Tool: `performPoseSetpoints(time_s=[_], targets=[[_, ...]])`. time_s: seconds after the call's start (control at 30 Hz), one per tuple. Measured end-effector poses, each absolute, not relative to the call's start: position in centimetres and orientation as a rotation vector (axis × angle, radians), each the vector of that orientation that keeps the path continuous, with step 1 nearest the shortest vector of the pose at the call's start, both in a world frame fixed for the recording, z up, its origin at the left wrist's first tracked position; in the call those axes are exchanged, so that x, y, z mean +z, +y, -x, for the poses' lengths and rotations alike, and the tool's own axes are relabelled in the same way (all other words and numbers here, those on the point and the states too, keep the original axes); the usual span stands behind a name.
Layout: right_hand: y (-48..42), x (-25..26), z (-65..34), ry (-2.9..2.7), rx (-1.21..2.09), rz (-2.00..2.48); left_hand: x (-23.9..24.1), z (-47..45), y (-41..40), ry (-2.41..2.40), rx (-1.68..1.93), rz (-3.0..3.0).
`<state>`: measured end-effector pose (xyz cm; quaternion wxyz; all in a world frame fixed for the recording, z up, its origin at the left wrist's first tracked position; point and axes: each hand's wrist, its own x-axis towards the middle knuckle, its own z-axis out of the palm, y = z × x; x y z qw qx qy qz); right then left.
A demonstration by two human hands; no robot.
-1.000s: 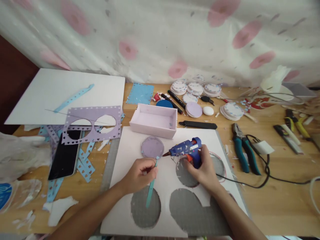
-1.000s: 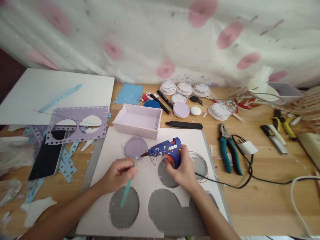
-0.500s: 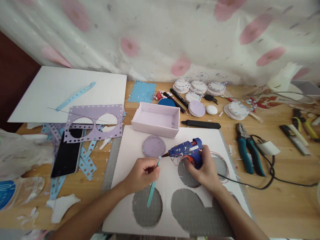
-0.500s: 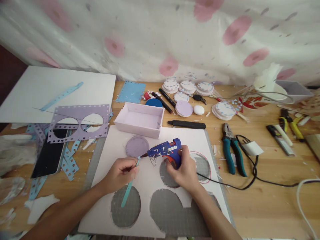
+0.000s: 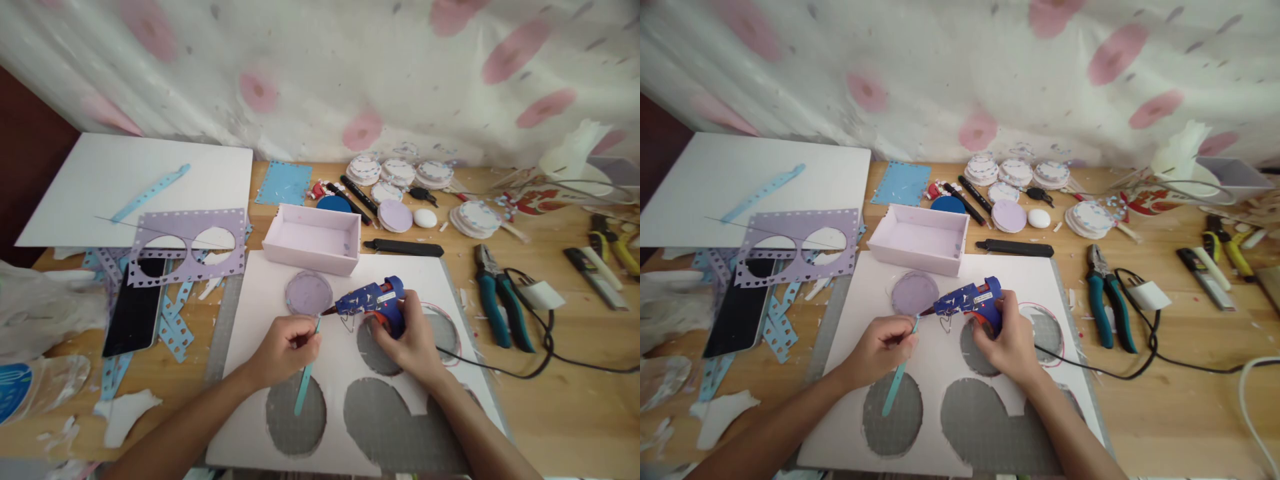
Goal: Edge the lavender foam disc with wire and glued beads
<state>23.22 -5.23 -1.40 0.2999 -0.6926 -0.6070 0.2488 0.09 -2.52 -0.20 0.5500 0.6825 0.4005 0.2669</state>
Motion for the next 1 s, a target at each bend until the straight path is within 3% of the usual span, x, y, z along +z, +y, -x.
performPoseSetpoints(time_s=[1.0], targets=[[-5.53, -2.29, -23.78, -1.619, 0.673, 1.804, -0.20, 0.02, -2.50, 0.912, 0.647, -1.604]])
